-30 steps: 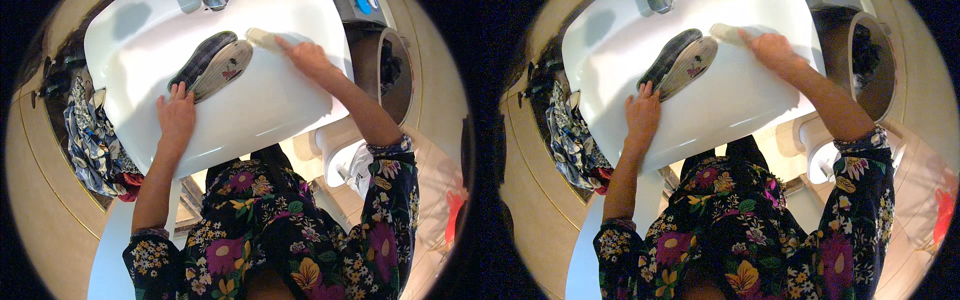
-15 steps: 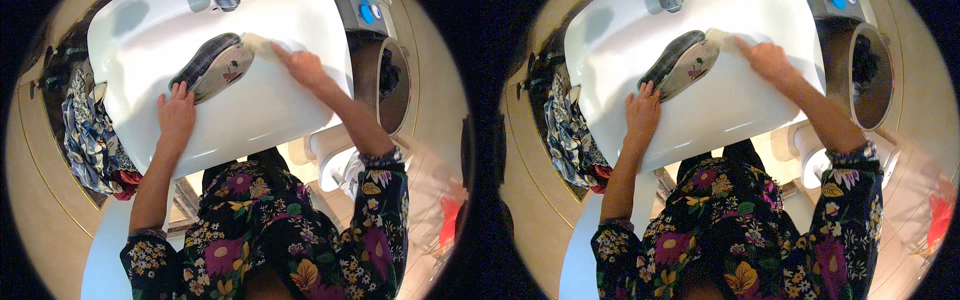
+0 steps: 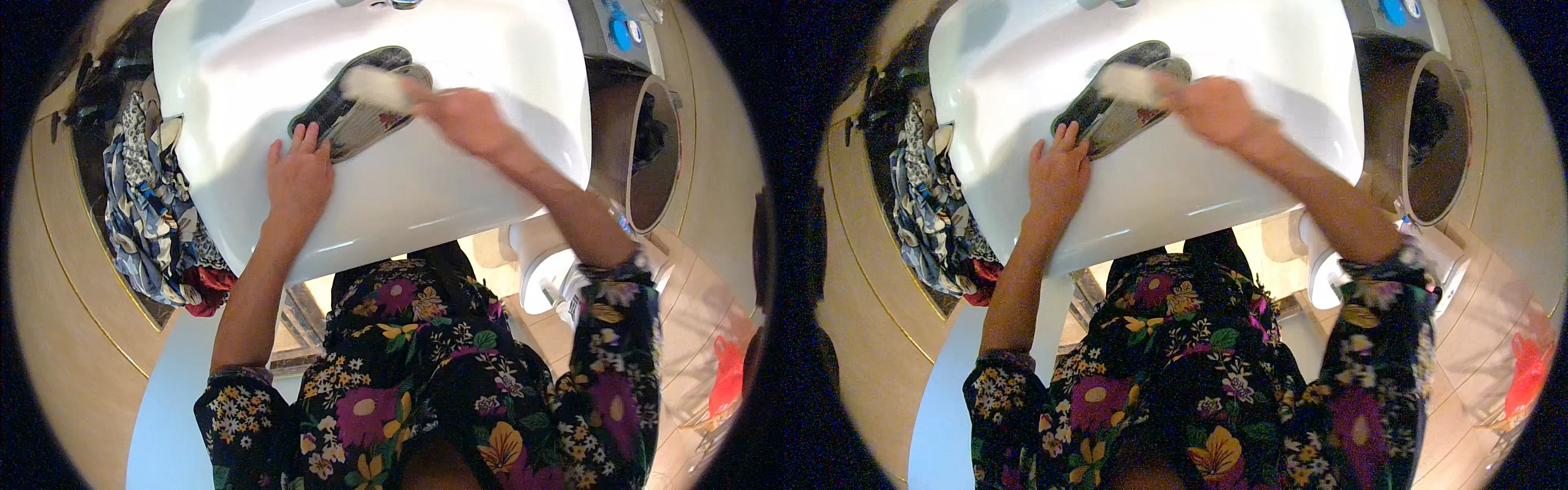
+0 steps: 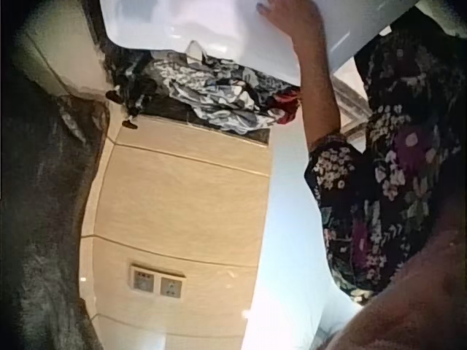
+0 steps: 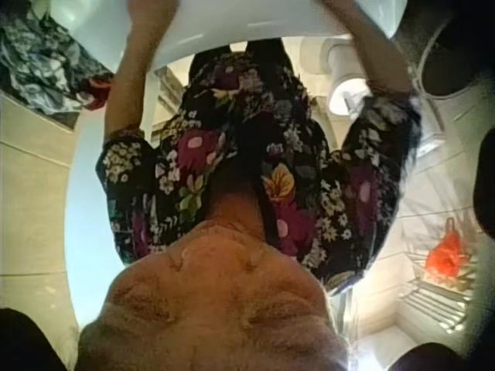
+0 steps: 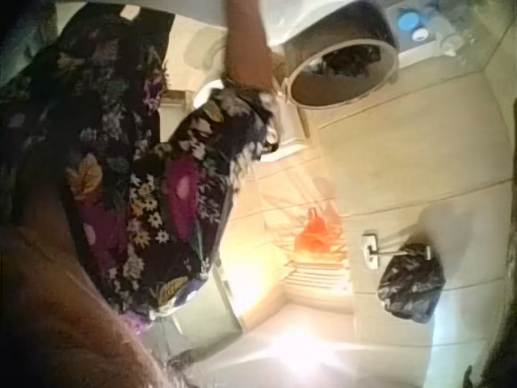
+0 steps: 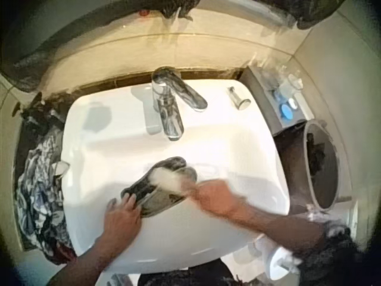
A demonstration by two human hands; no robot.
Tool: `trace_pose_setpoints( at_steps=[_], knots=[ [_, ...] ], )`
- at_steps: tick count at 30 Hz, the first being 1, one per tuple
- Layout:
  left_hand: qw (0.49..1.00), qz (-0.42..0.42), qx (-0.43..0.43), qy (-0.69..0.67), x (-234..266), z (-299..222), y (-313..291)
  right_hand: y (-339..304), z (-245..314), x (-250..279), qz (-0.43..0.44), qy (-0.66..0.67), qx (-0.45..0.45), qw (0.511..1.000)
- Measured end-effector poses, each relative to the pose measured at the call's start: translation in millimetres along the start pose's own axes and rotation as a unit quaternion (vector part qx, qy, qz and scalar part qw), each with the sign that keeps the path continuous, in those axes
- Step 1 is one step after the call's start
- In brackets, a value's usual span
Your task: The person scrubs a sock with a brush in a bathroom sink, rinses it under running water, and then washes a dark garment by hand in a metal basin filled with soapy water. The person repeatedly agitates and wrings the garment in the basin.
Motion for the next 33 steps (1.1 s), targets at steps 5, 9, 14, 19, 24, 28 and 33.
trace_pose_setpoints(
  at_steps=[5, 9, 14, 19, 24, 28, 33],
  knots=[
    [1.0, 0.003, -0.012, -0.014, 7.4, -1.2, 4.8, 26.3, -25.5, -38.8, -0.002, -0.01, -0.002, 1.0],
    [1.0, 0.012, 0.002, -0.024, 1.2, 1.5, 1.4, 20.2, -36.9, -3.3, 0.054, -0.09, -0.088, 0.991],
    [1.0, 0.015, 0.002, -0.005, -1.0, 0.8, 5.8, 28.5, 41.8, -35.6, 0.004, -0.014, 0.022, 1.0],
    [0.999, 0.017, -0.013, -0.038, 1.2, 2.8, 1.5, 9.4, -50.1, 0.5, 0.064, -0.023, -0.16, 0.985],
    [0.997, 0.0, -0.015, -0.081, 9.5, -2.1, -1.5, -36.2, -63.3, 19.6, -0.101, 0.258, -0.121, 0.953],
    [0.984, -0.013, -0.012, -0.178, 24.1, -1.4, 1.5, -38.7, -28.4, 45.3, 0.117, 0.609, -0.096, 0.778],
    [0.857, -0.04, -0.009, -0.514, 38.7, -7.5, 29.7, -31.4, 7.0, 44.5, 0.105, 0.677, -0.054, 0.727]
  ],
)
Point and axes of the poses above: each hand's wrist, its own y-axis towards the middle knuckle, its own x-axis out of the back of the hand, z = x × y, the point moved 3 cm from there along y, towards the middle knuckle, and after that the axes turned 14 degrees about z, right-handed, at the moved point
